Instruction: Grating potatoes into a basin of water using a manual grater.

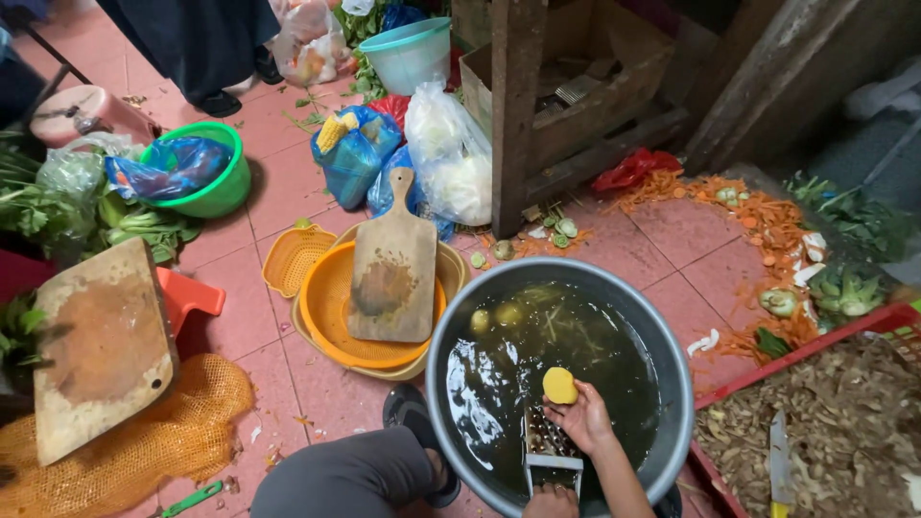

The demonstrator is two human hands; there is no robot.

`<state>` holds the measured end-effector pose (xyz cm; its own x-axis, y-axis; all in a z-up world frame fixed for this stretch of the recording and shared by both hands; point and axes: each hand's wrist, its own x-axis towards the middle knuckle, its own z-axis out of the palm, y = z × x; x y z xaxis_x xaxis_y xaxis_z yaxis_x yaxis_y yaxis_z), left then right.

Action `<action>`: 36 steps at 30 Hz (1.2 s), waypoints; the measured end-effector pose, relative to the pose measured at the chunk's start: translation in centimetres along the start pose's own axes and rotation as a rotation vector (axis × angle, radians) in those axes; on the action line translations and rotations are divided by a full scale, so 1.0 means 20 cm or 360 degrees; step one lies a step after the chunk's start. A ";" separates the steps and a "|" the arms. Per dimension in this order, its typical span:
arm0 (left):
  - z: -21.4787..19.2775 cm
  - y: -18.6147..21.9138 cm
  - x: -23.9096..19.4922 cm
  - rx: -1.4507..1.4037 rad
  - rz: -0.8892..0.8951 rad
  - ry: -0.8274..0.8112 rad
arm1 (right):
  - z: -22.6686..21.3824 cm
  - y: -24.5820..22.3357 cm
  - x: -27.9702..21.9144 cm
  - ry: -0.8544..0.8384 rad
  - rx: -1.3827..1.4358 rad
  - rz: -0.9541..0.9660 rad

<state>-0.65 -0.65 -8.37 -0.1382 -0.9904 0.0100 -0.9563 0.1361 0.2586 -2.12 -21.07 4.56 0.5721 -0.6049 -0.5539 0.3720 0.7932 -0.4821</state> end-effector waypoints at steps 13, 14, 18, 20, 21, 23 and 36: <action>0.02 0.00 0.01 0.0027 -0.0001 -0.0048 | 0.19 -0.01 -0.13 -0.0090 -0.0023 0.0068; 0.02 0.00 0.01 0.0026 -0.0002 -0.0047 | 0.18 -0.01 -0.13 -0.0090 -0.0024 0.0067; 0.02 0.00 0.01 0.0006 -0.0010 -0.0014 | 0.16 0.00 -0.12 -0.0113 -0.0026 0.0046; 0.02 -0.01 0.00 0.0041 0.0008 0.0032 | 0.16 0.01 -0.12 -0.0125 -0.0017 0.0046; 0.02 -0.01 0.00 0.0027 0.0020 0.0008 | 0.16 0.01 -0.11 -0.0122 -0.0024 0.0047; 0.01 -0.01 0.00 0.0014 0.0035 -0.0018 | 0.16 0.01 -0.11 -0.0118 -0.0028 0.0045; -0.06 -0.01 0.00 -0.0004 0.0051 -0.0085 | 0.17 0.01 -0.13 -0.0086 -0.0044 0.0047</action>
<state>-0.22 -0.68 -7.35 -0.1822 -0.9827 -0.0331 -0.9506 0.1675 0.2615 -0.97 -19.18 8.26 0.6214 -0.5760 -0.5311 0.3342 0.8080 -0.4852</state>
